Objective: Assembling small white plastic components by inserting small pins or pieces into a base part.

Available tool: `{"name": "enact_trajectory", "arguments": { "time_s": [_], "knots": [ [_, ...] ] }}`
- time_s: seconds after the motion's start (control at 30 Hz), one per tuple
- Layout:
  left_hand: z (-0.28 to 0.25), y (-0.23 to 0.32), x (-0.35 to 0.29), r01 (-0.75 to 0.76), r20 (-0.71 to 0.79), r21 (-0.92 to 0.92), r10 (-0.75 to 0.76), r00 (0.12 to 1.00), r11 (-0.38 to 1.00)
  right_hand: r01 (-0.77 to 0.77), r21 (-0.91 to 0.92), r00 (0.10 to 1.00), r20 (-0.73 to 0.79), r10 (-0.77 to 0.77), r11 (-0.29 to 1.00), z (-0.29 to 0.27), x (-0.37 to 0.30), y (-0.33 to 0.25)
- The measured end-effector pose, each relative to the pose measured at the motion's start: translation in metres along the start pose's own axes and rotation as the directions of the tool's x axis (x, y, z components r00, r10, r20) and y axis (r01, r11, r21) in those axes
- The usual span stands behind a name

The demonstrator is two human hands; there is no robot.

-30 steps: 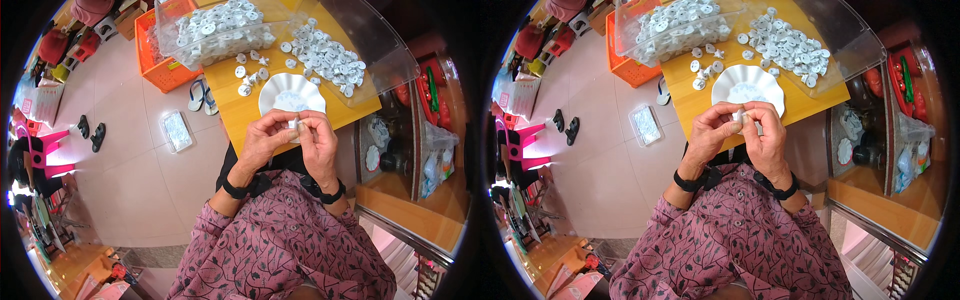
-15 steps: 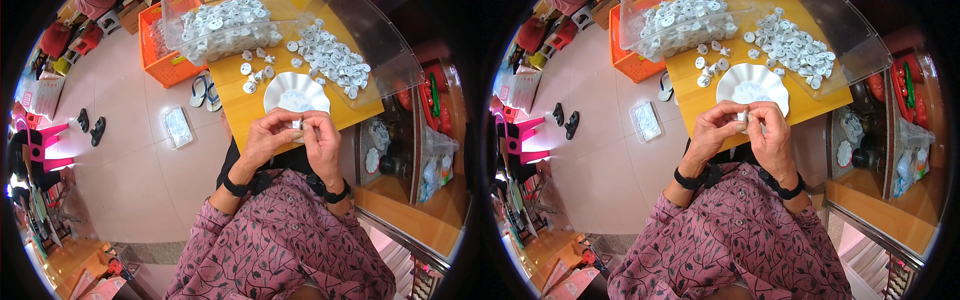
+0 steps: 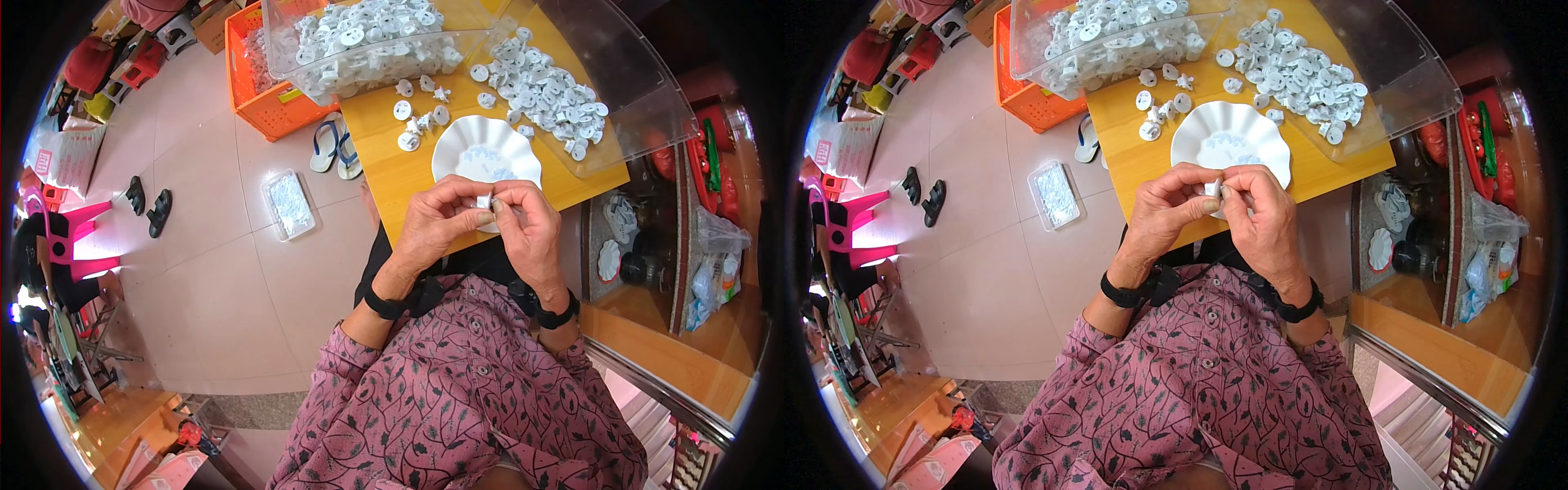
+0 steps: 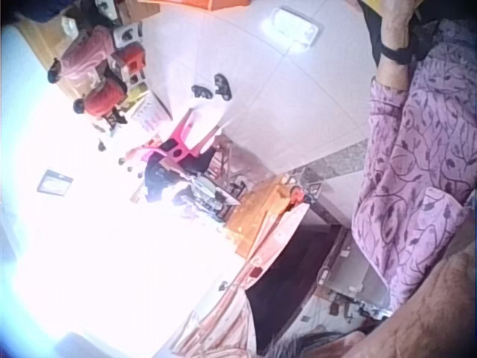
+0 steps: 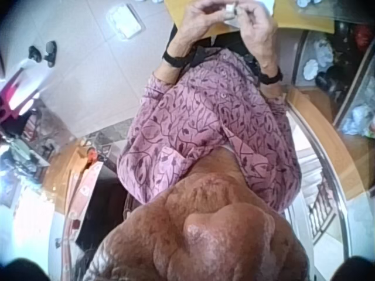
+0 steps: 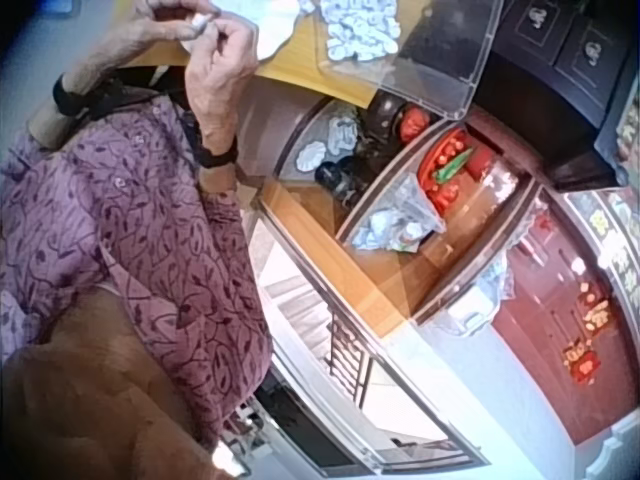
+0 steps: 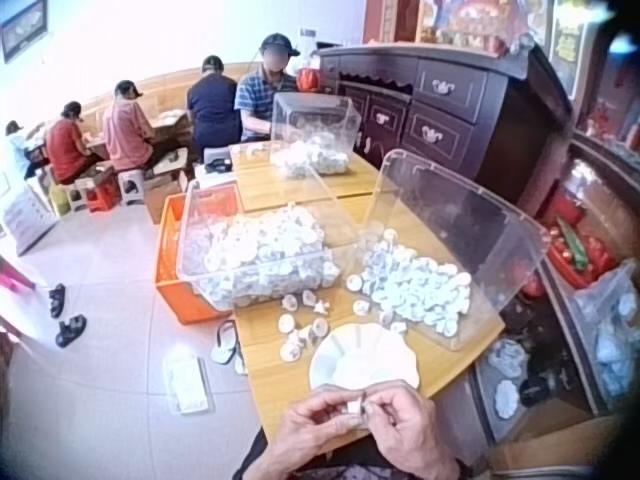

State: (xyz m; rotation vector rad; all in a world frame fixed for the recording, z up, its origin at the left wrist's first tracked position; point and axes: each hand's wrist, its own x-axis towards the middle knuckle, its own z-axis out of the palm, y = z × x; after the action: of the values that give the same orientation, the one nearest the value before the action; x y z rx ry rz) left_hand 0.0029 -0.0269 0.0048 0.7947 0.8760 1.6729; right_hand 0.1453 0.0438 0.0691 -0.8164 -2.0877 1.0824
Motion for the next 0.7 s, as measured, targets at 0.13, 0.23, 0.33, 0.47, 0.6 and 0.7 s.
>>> {"name": "enact_trajectory", "arguments": {
  "time_s": [0.13, 0.23, 0.33, 0.47, 0.6, 0.7],
  "knots": [
    [0.001, -0.001, 0.0, -0.005, -0.005, -0.004, 0.005, 1.0, 1.0, -0.011, -0.052, 1.0, 0.007, 0.011, 0.999, 0.001, -0.001, 0.001],
    [0.002, -0.001, 0.0, 0.015, 0.0, -0.037, -0.015, 1.0, 0.999, -0.009, -0.059, 1.0, -0.021, 0.008, 0.998, 0.004, -0.001, 0.0],
    [0.004, 0.001, 0.001, 0.024, -0.001, -0.094, -0.024, 1.0, 0.995, -0.006, -0.06, 0.998, -0.063, 0.002, 0.998, 0.008, -0.003, 0.002],
    [0.004, 0.002, 0.001, 0.009, 0.005, -0.128, -0.008, 1.0, 0.992, 0.008, -0.042, 0.995, -0.101, -0.012, 0.999, 0.01, -0.004, 0.003],
    [0.003, -0.001, 0.0, 0.011, 0.006, -0.182, -0.01, 1.0, 0.983, 0.016, -0.043, 0.993, -0.112, -0.021, 0.999, 0.014, -0.005, 0.002],
    [0.003, -0.002, 0.0, 0.008, 0.009, -0.208, -0.006, 1.0, 0.978, 0.008, -0.058, 0.993, -0.12, -0.014, 0.998, 0.014, -0.006, 0.002]
  ]
}}
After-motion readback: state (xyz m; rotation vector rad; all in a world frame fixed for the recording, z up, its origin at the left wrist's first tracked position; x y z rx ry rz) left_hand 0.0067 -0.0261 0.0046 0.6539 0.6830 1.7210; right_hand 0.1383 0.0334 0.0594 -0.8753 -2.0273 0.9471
